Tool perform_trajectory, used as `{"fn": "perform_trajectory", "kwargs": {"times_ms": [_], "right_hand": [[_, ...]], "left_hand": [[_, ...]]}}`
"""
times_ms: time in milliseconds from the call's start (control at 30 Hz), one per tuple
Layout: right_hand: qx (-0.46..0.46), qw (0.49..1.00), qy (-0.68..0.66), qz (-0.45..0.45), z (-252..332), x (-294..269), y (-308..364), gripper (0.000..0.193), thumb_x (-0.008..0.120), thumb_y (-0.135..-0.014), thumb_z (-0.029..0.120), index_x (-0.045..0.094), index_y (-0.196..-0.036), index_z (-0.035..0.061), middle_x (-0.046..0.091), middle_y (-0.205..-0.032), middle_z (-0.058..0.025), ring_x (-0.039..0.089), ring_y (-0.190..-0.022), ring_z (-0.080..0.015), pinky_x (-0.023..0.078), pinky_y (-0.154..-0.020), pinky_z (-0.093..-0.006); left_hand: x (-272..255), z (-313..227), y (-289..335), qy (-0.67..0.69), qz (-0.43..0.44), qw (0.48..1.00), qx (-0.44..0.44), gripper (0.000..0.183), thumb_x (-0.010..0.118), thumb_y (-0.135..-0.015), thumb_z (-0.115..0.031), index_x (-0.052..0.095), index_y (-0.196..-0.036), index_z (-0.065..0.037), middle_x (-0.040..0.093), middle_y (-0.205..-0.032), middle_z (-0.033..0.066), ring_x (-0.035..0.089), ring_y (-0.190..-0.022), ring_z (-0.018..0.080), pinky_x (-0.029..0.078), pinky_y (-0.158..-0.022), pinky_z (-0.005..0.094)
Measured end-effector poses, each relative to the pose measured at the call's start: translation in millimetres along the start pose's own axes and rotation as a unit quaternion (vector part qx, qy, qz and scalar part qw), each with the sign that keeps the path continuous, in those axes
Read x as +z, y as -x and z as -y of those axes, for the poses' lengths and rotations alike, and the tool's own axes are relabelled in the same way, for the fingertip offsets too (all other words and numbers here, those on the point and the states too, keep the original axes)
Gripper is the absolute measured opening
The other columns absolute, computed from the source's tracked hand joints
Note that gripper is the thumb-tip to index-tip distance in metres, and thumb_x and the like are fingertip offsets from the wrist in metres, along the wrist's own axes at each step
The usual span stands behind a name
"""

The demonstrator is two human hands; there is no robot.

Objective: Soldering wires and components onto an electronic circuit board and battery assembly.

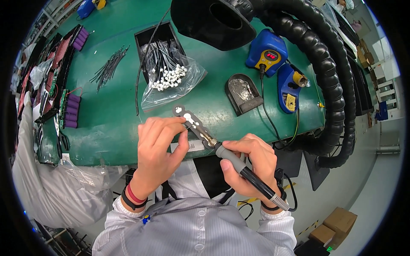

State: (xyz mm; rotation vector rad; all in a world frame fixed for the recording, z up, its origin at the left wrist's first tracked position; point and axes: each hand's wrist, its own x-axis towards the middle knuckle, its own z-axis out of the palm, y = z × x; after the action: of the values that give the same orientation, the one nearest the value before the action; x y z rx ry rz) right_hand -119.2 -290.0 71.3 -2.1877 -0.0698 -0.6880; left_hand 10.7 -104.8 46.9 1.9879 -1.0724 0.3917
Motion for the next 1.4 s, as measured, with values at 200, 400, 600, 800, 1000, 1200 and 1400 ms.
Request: {"fn": "perform_trajectory", "kwargs": {"times_ms": [200,400,600,800,1000,1200,1400], "right_hand": [[-0.01,1.0,0.016,0.007,3.1,-1.0,-4.5,0.03,0.075,-0.076,0.007,0.066,-0.103,-0.0023,0.065,-0.074,-0.0082,0.057,-0.06,-0.0196,0.044,-0.059,-0.0318],[-0.02,0.999,0.037,0.012,4.8,-2.3,-6.2,0.028,0.075,-0.075,0.008,0.066,-0.1,-0.0017,0.069,-0.08,-0.0086,0.058,-0.061,-0.0196,0.045,-0.066,-0.0344],[-0.034,0.999,0.042,0.008,4.6,-0.7,-6.2,0.029,0.075,-0.074,0.009,0.066,-0.1,-0.0012,0.071,-0.083,-0.0084,0.059,-0.061,-0.0194,0.045,-0.069,-0.0361],[-0.021,0.999,0.044,0.021,8.2,-0.9,-5.6,0.027,0.072,-0.083,0.016,0.063,-0.1,-0.0021,0.065,-0.076,-0.0102,0.055,-0.067,-0.0221,0.044,-0.073,-0.0365],[0.001,0.999,0.035,0.013,9.6,-0.3,-5.8,0.028,0.074,-0.079,0.012,0.065,-0.102,-0.002,0.065,-0.076,-0.0083,0.056,-0.065,-0.0205,0.044,-0.071,-0.0359],[0.0,1.0,0.006,-0.026,5.4,-3.2,1.8,0.029,0.074,-0.078,0.009,0.066,-0.103,-0.0015,0.064,-0.073,-0.007,0.056,-0.062,-0.0196,0.045,-0.069,-0.0345],[0.016,0.998,-0.004,-0.053,8.7,-12.8,9.0,0.027,0.074,-0.079,0.011,0.067,-0.101,-0.0018,0.063,-0.071,-0.0066,0.056,-0.062,-0.0186,0.044,-0.069,-0.033]], "left_hand": [[0.5,-0.3,-1.7,0.002,0.006,1.0,-0.001,0.024,0.078,-0.074,0.003,0.068,-0.094,-0.006,0.072,-0.103,0.0042,0.061,-0.086,0.0232,0.04,-0.073,0.0343],[1.7,0.9,-1.6,0.015,0.008,1.0,-0.004,0.025,0.077,-0.074,0.004,0.068,-0.095,-0.006,0.071,-0.104,0.0051,0.061,-0.087,0.0245,0.041,-0.072,0.0353],[-1.4,0.2,-2.4,0.034,0.013,0.999,-0.013,0.025,0.074,-0.075,0.006,0.065,-0.096,-0.005,0.072,-0.105,0.0079,0.062,-0.088,0.0272,0.044,-0.075,0.0365],[-0.1,1.8,-2.3,0.034,0.016,0.999,-0.009,0.024,0.074,-0.076,0.005,0.065,-0.096,-0.004,0.072,-0.105,0.0092,0.063,-0.088,0.0282,0.045,-0.076,0.0371],[-0.6,0.9,-2.6,0.031,0.011,0.999,-0.016,0.023,0.074,-0.076,0.006,0.065,-0.095,-0.004,0.073,-0.104,0.0089,0.064,-0.088,0.0276,0.045,-0.076,0.0366],[-1.7,2.4,-2.9,0.035,0.008,0.999,-0.014,0.022,0.073,-0.076,0.006,0.065,-0.094,-0.004,0.074,-0.104,0.008,0.063,-0.086,0.0272,0.045,-0.075,0.0362],[-5.9,-2.8,-2.5,0.033,0.012,0.999,0.01,0.024,0.075,-0.075,0.005,0.068,-0.096,-0.006,0.072,-0.106,0.0057,0.062,-0.088,0.0259,0.042,-0.074,0.0356]]}}
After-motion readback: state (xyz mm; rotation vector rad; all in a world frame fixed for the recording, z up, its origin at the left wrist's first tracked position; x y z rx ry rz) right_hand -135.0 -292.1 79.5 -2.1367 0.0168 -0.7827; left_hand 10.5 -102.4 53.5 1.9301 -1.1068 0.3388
